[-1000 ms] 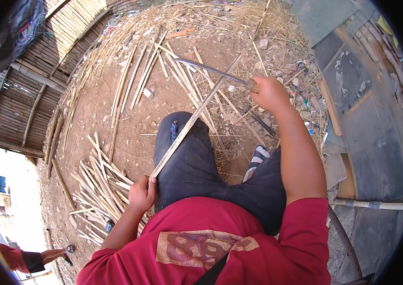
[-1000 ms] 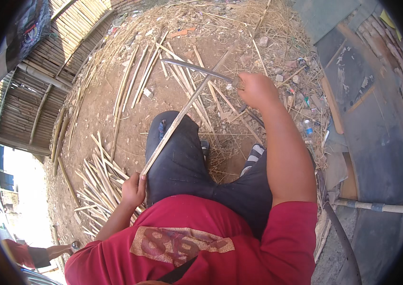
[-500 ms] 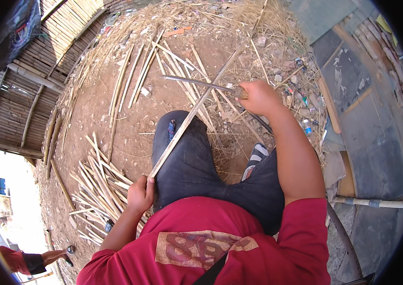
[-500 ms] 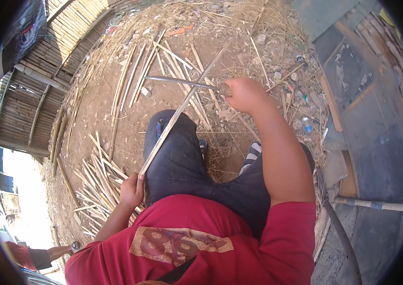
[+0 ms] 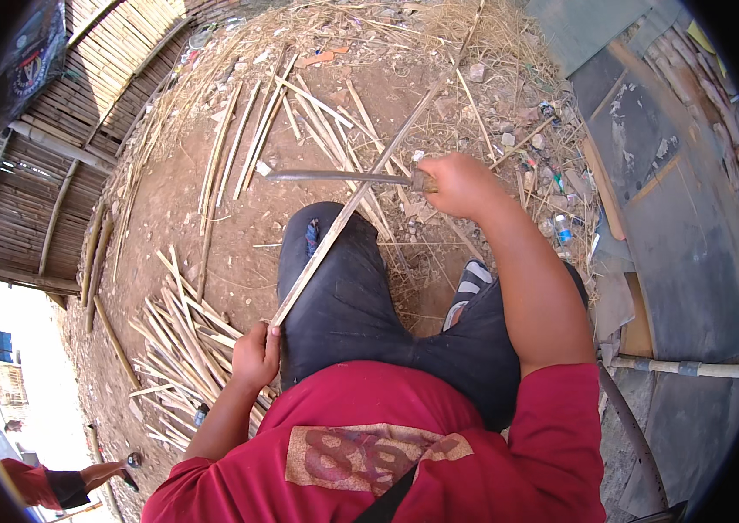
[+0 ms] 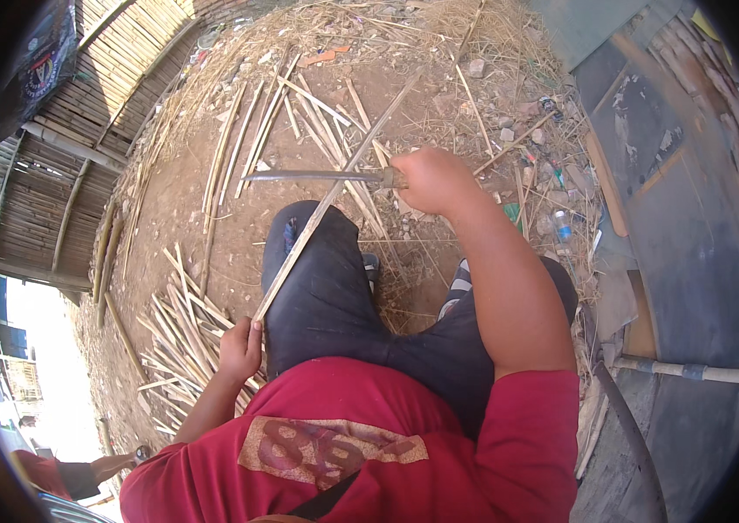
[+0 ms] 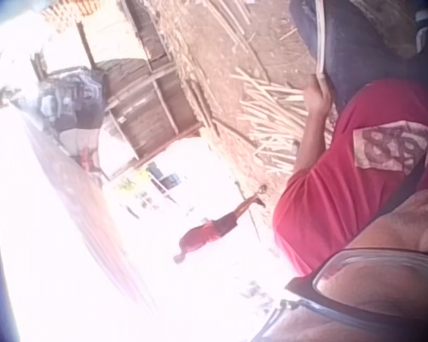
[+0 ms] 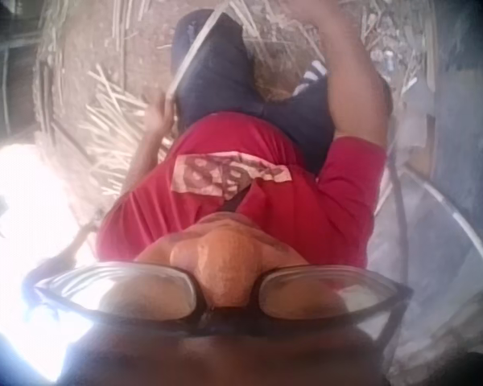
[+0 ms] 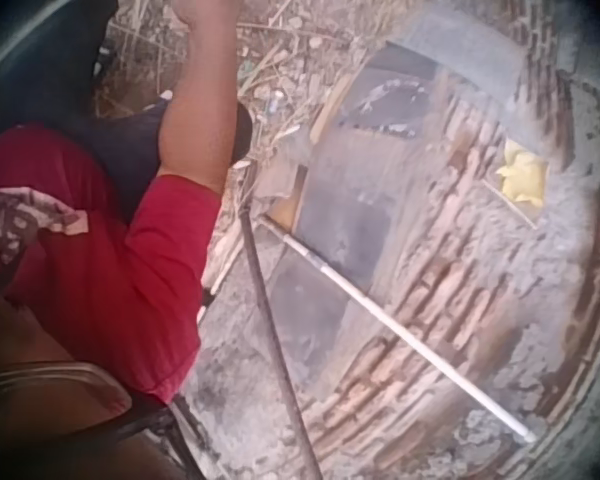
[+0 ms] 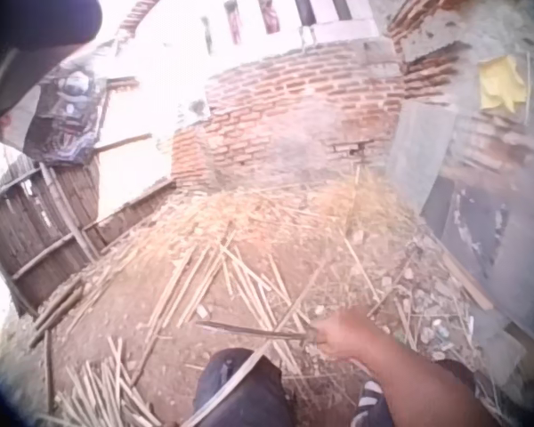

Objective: The person shaves a strip of bamboo using a large knife by drawing the blade along the length of the wood while holding it against their leg.

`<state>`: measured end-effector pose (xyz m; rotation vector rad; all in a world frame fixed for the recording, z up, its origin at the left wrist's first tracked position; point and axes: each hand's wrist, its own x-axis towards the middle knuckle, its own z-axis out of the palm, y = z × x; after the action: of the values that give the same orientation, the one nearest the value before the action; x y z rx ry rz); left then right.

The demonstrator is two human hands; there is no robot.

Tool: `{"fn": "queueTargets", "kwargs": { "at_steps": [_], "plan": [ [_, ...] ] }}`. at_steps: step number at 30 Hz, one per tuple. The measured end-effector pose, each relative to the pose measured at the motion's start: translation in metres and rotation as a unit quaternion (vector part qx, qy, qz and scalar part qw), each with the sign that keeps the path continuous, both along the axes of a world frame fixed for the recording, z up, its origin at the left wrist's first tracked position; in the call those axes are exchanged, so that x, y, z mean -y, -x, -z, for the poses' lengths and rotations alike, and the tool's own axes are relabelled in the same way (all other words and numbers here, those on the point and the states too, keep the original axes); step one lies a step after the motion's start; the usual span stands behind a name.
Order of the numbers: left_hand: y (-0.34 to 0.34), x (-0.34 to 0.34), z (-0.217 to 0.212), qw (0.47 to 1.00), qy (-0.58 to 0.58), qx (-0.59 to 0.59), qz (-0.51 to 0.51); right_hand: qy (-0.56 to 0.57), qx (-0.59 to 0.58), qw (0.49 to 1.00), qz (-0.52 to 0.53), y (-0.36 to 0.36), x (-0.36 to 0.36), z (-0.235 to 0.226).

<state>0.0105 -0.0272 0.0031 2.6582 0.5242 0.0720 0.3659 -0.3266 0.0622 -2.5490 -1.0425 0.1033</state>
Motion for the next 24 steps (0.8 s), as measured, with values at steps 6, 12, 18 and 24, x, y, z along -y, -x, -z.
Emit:
{"fn": "queueTargets", "kwargs": {
  "at_steps": [6,12,18,24],
  "plan": [
    [0.002,-0.003,0.008,1.0,0.023,-0.003,0.007,-0.02,-0.042,0.997,0.054,-0.019,0.02,0.002],
    [-0.002,-0.005,-0.003,0.994,0.109,-0.005,-0.003,-0.058,-0.033,0.992,0.106,-0.015,0.015,-0.005],
    [-0.001,-0.026,0.002,0.978,0.206,-0.042,0.0,0.073,-0.026,0.995,-0.058,0.007,-0.011,-0.014],
    [-0.002,-0.023,-0.001,0.978,0.203,-0.053,0.001,-0.115,-0.03,0.984,0.131,-0.031,0.024,0.022]
  ]
}}
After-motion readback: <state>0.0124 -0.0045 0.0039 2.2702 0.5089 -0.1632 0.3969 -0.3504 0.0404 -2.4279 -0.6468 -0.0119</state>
